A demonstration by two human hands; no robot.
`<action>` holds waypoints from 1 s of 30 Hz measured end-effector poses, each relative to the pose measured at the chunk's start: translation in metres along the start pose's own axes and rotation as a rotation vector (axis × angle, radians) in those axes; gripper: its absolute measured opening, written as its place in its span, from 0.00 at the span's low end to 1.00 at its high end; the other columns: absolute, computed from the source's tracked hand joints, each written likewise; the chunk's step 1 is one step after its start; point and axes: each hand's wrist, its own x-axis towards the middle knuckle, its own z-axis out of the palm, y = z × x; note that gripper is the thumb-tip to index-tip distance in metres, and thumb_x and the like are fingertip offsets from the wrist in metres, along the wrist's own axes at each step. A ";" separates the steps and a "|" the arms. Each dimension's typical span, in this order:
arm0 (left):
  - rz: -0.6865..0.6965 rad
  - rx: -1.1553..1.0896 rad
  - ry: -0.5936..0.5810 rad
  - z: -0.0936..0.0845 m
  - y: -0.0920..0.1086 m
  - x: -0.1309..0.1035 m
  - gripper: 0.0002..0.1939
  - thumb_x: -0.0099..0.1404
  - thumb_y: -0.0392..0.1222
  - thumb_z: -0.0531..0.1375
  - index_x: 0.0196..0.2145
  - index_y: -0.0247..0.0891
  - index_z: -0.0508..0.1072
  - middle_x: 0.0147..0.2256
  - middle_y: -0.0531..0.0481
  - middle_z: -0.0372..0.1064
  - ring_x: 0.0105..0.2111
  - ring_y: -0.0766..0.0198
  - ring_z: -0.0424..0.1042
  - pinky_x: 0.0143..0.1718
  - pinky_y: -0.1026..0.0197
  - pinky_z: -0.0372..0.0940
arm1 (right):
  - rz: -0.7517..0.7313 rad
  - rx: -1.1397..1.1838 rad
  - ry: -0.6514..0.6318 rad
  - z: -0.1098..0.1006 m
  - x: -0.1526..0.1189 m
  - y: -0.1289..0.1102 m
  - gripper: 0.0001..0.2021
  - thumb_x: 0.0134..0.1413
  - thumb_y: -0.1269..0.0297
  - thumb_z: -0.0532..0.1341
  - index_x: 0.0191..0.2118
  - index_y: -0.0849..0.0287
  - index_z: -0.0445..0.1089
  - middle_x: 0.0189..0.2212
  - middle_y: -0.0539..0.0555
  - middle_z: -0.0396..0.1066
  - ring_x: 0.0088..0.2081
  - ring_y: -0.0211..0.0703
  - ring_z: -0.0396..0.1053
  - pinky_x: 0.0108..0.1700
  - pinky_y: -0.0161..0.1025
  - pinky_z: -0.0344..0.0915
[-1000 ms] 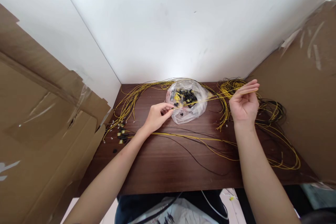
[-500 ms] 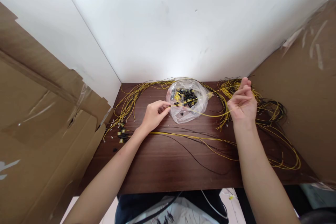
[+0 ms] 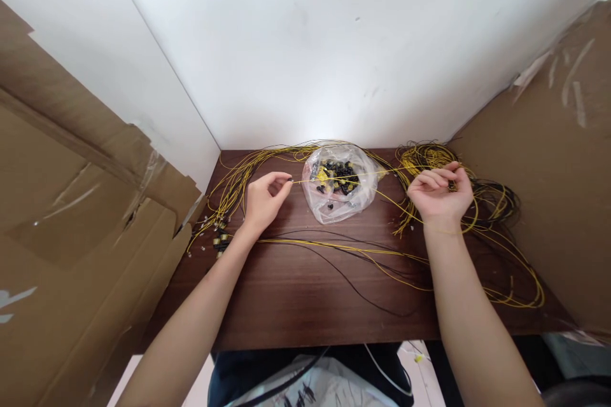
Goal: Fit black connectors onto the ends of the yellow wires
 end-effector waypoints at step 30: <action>-0.554 -0.818 0.296 -0.025 -0.003 0.017 0.17 0.41 0.41 0.68 0.29 0.34 0.70 0.26 0.53 0.68 0.18 0.78 0.56 0.15 0.73 0.44 | 0.307 0.833 -0.089 0.015 -0.009 0.001 0.13 0.46 0.80 0.61 0.26 0.52 0.71 0.38 0.49 0.75 0.41 0.44 0.73 0.37 0.41 0.68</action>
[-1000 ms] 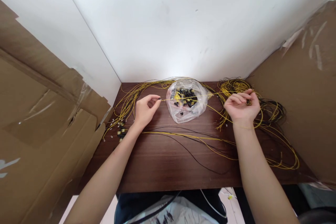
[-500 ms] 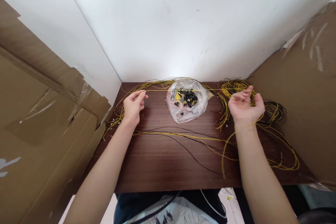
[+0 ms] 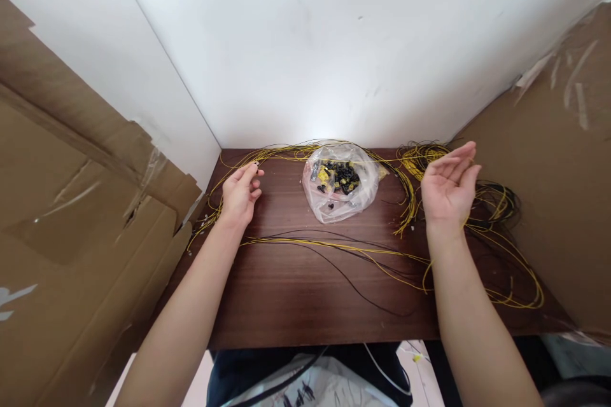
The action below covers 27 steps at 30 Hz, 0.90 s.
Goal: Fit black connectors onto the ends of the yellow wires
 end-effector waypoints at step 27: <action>0.169 0.464 -0.165 -0.002 -0.009 0.000 0.17 0.50 0.46 0.64 0.35 0.31 0.74 0.24 0.49 0.70 0.20 0.72 0.60 0.19 0.70 0.51 | -0.304 -1.659 0.418 0.088 0.038 -0.012 0.19 0.62 0.71 0.43 0.23 0.62 0.63 0.15 0.47 0.57 0.16 0.27 0.57 0.19 0.28 0.51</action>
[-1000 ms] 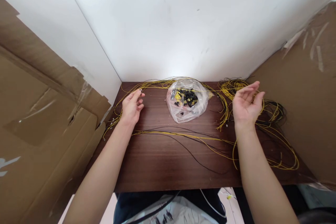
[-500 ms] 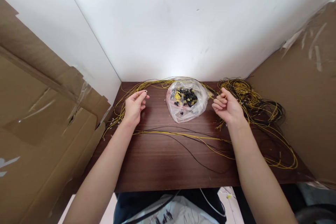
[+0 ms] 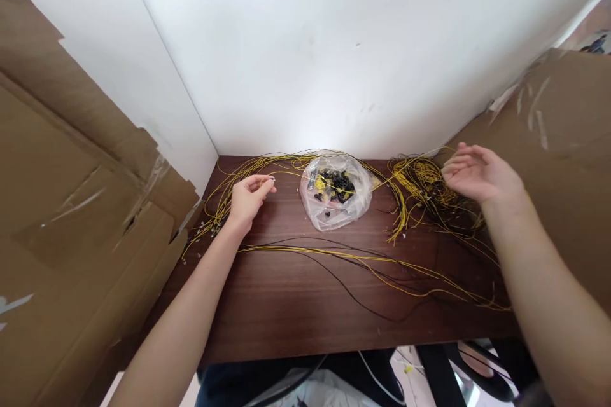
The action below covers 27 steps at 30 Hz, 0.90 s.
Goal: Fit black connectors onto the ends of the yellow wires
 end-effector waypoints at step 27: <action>0.373 0.572 -0.254 0.007 -0.009 -0.008 0.08 0.56 0.40 0.57 0.32 0.35 0.74 0.27 0.50 0.72 0.25 0.66 0.67 0.28 0.65 0.60 | -0.503 -1.677 -0.655 0.091 -0.049 0.147 0.09 0.55 0.67 0.57 0.34 0.61 0.75 0.29 0.54 0.75 0.30 0.40 0.70 0.33 0.35 0.61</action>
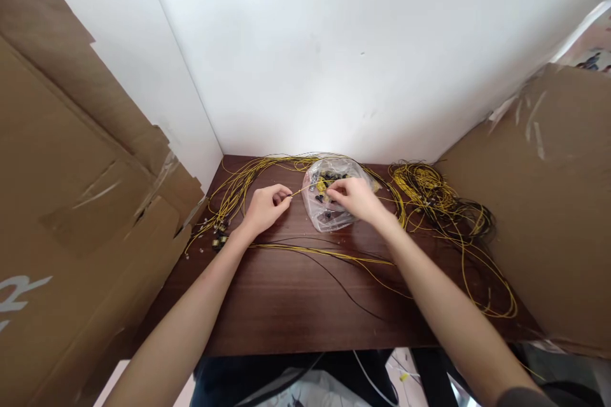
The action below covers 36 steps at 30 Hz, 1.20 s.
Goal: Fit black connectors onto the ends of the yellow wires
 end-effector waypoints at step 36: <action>-0.233 -0.679 -0.118 0.016 0.017 -0.007 0.15 0.52 0.43 0.66 0.34 0.31 0.72 0.26 0.51 0.69 0.23 0.69 0.68 0.29 0.64 0.65 | -0.218 0.485 0.420 0.069 -0.022 -0.020 0.04 0.53 0.69 0.58 0.34 0.60 0.70 0.30 0.53 0.71 0.29 0.39 0.68 0.33 0.37 0.67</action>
